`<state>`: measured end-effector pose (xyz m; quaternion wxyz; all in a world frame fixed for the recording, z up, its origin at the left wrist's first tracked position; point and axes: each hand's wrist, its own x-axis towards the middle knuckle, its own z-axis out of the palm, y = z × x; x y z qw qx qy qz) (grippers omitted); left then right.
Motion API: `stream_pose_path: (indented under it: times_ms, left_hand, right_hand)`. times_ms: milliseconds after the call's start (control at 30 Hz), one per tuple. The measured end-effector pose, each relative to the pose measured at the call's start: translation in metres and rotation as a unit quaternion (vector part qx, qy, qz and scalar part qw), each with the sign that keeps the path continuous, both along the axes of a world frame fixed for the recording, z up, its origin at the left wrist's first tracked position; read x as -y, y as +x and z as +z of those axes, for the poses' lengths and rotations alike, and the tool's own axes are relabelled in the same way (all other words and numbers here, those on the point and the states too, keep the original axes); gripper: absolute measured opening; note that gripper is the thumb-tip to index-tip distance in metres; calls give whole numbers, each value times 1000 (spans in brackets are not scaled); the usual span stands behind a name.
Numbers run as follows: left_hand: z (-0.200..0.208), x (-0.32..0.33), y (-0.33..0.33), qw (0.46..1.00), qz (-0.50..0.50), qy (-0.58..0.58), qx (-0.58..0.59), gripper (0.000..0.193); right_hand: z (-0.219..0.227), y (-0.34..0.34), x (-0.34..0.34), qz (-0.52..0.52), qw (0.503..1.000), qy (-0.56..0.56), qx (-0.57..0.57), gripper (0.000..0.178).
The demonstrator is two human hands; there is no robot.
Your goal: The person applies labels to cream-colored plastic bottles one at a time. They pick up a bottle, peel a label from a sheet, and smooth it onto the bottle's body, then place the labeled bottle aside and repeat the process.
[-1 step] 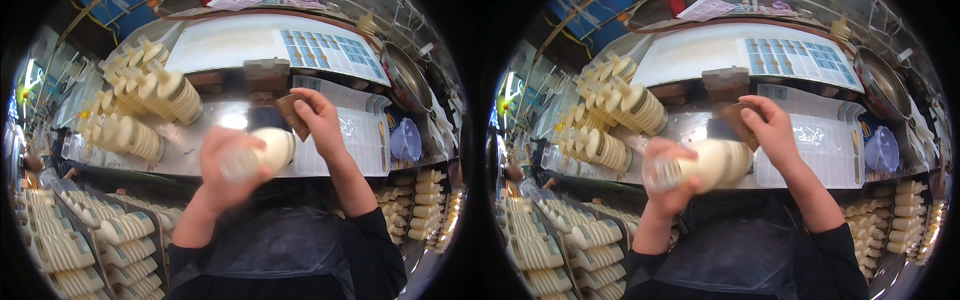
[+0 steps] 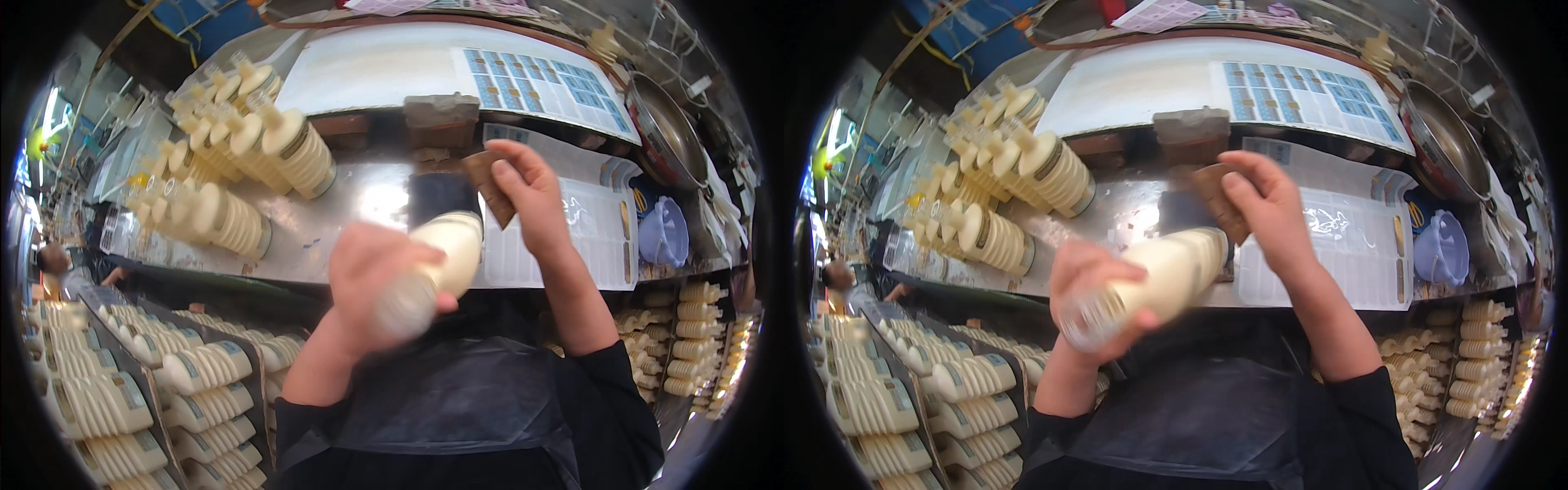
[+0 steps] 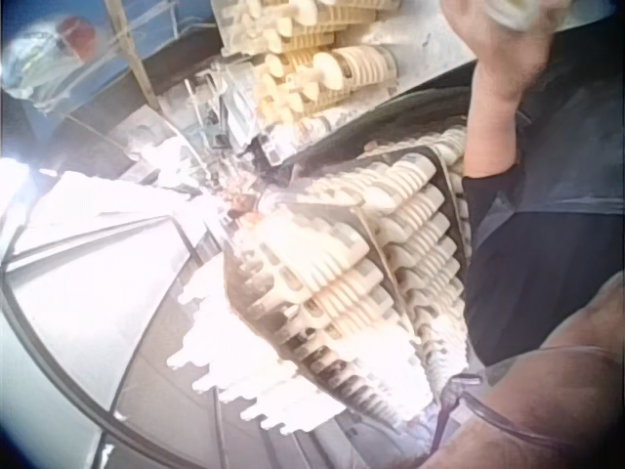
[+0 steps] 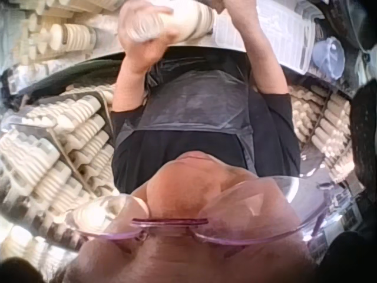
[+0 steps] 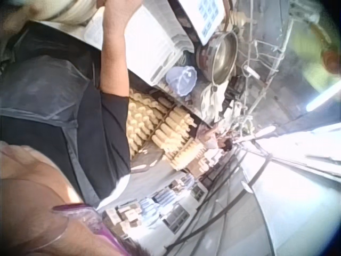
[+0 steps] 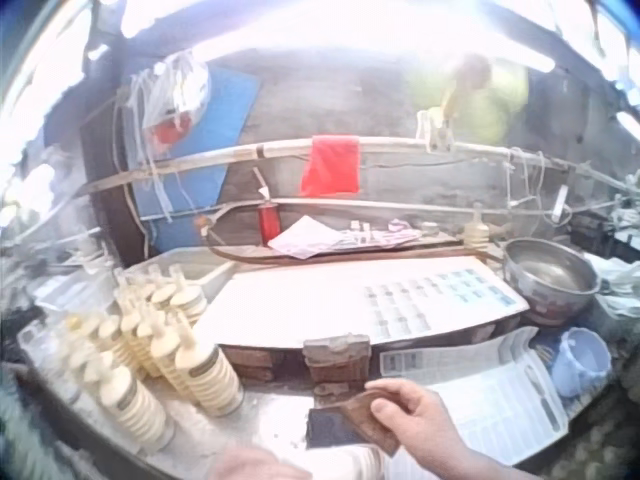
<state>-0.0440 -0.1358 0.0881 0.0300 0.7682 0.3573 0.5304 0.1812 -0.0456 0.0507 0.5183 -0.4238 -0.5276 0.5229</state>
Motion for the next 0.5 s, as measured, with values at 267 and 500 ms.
stream_pose_path:
  times_ms: [267,500]
  left_hand:
    - [-16,59,-42,941,192,158,-228,35]
    - [-37,21,-111,928,358,69,-76,35]
  right_hand:
    - [-22,46,-16,-40,994,-88,-56,39]
    - [-47,119,-20,-93,983,-132,-91,35]
